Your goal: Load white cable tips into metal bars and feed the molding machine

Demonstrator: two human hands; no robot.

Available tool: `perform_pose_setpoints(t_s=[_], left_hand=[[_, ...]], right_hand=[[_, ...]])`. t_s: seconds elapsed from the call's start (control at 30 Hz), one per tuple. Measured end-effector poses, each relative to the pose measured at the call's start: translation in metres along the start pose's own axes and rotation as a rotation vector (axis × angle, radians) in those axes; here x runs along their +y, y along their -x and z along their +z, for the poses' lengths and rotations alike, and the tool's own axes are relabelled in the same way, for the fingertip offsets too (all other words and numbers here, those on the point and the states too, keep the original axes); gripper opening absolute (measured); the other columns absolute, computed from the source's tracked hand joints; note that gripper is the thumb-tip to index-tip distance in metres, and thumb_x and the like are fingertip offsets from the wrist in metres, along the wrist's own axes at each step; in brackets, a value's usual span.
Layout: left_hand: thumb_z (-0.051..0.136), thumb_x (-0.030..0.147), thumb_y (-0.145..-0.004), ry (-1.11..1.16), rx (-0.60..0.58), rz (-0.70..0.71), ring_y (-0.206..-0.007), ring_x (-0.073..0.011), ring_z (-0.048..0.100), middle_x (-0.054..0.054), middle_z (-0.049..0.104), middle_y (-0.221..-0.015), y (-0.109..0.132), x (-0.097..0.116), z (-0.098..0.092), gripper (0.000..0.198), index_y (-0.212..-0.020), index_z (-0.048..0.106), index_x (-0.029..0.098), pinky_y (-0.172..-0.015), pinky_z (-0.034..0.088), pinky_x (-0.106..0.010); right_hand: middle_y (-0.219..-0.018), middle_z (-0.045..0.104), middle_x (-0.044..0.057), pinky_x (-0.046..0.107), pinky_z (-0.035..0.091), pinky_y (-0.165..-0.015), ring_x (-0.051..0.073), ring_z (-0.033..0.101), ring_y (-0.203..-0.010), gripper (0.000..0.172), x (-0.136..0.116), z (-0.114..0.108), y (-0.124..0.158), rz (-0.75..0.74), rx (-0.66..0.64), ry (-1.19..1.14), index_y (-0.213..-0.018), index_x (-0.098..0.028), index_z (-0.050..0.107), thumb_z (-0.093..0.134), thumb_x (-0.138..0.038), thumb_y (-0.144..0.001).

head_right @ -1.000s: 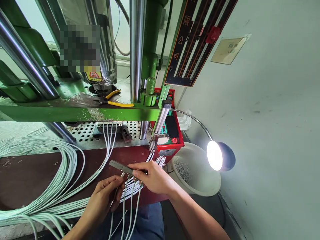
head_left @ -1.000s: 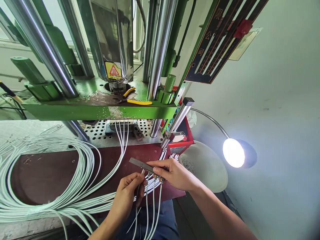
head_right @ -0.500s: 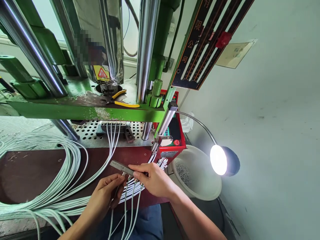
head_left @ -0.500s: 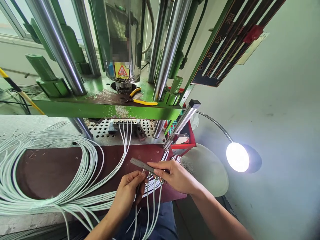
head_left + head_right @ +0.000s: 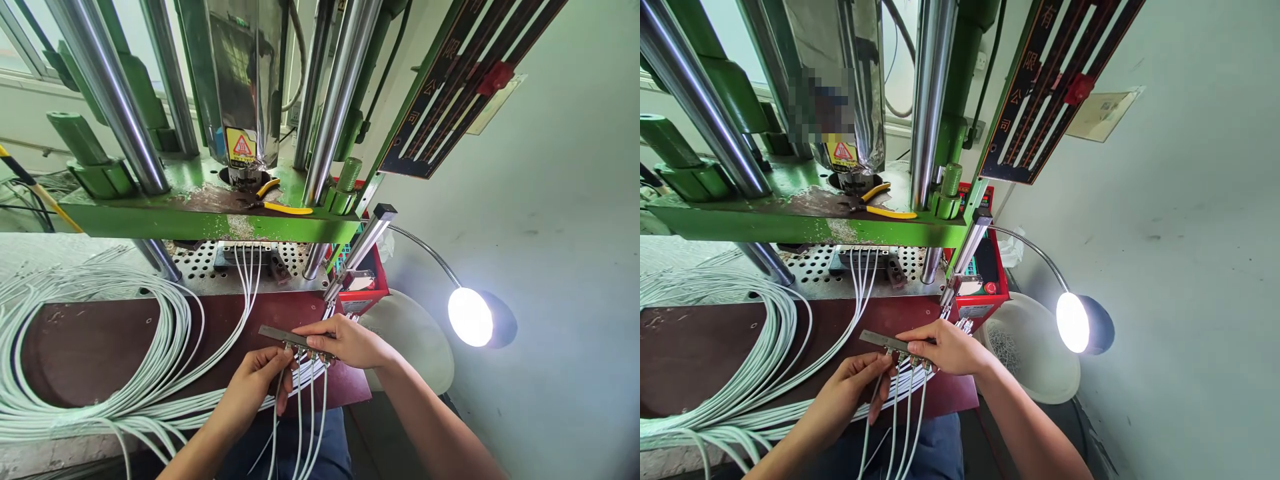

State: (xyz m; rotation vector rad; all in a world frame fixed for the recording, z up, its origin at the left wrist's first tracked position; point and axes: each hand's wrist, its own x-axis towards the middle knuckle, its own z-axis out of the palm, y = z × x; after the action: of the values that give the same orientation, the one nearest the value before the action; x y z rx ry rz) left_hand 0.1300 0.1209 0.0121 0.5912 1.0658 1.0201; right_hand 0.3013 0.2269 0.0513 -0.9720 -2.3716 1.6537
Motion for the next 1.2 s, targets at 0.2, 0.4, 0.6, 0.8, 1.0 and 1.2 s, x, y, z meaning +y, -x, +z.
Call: perform_pose_setpoints(t_s=[0.2, 0.4, 0.6, 0.8, 1.0, 1.2], left_hand=[[0.068, 0.054, -0.072, -0.104, 0.257, 0.066, -0.056, -0.0184, 0.064, -0.004, 0.07, -0.063, -0.001, 0.018, -0.022, 0.04, -0.073, 0.067, 0.015, -0.056, 0.051, -0.029], [0.078, 0.031, -0.068, 0.02, 0.626, 0.311, -0.066, -0.0148, 0.064, 0.001, 0.068, -0.07, -0.05, 0.061, -0.073, 0.027, -0.088, 0.065, 0.016, -0.062, 0.049, -0.023], [0.062, 0.023, -0.082, 0.2, 0.421, 0.173, -0.055, -0.0175, 0.065, -0.01, 0.069, -0.069, -0.118, 0.082, -0.08, 0.012, -0.082, 0.059, 0.012, -0.051, 0.05, -0.027], [0.057, 0.018, -0.084, 0.293, 0.246, 0.145, -0.03, -0.0038, 0.035, 0.0, 0.058, -0.055, -0.124, 0.08, -0.076, 0.012, -0.09, 0.063, 0.009, -0.032, 0.023, -0.017], [0.059, 0.018, -0.08, 0.346, 0.211, 0.142, -0.03, -0.0022, 0.029, 0.005, 0.049, -0.05, -0.125, 0.074, -0.082, 0.014, -0.089, 0.065, 0.008, -0.034, 0.015, -0.017], [0.066, 0.022, -0.075, 0.391, 0.21, 0.164, -0.031, -0.0019, 0.027, 0.006, 0.049, -0.049, -0.129, 0.07, -0.082, 0.019, -0.09, 0.066, 0.009, -0.036, 0.011, -0.018]], right_hand=[[-0.083, 0.069, 0.004, 0.02, 0.044, -0.053, 0.01, 0.054, -0.061, 0.038, 0.021, -0.015, -0.021, 0.059, -0.03, -0.003, -0.12, -0.016, 0.068, 0.054, -0.031, -0.088], [-0.072, 0.062, -0.001, 0.017, 0.04, -0.047, 0.008, 0.049, -0.055, 0.046, 0.035, -0.021, -0.042, 0.148, -0.05, -0.026, -0.124, -0.018, 0.065, 0.062, -0.028, -0.079], [-0.065, 0.059, -0.005, 0.019, 0.035, -0.05, 0.008, 0.049, -0.055, 0.04, 0.036, -0.011, -0.062, 0.144, -0.014, 0.179, -0.111, -0.021, 0.07, 0.058, -0.017, -0.073], [-0.098, 0.068, 0.007, 0.03, 0.046, -0.079, 0.021, 0.063, -0.089, 0.03, 0.016, 0.022, -0.066, 0.06, 0.197, 0.688, -0.106, -0.016, 0.067, 0.048, -0.017, -0.084], [-0.1, 0.065, 0.01, 0.033, 0.048, -0.075, 0.024, 0.059, -0.095, 0.025, 0.006, 0.045, -0.071, 0.029, 0.18, 0.949, -0.102, -0.016, 0.065, 0.043, -0.013, -0.089], [-0.101, 0.065, 0.007, 0.034, 0.048, -0.085, 0.022, 0.059, -0.098, 0.02, 0.006, 0.036, -0.077, 0.015, 0.187, 0.825, -0.099, -0.019, 0.067, 0.051, -0.018, -0.088]])
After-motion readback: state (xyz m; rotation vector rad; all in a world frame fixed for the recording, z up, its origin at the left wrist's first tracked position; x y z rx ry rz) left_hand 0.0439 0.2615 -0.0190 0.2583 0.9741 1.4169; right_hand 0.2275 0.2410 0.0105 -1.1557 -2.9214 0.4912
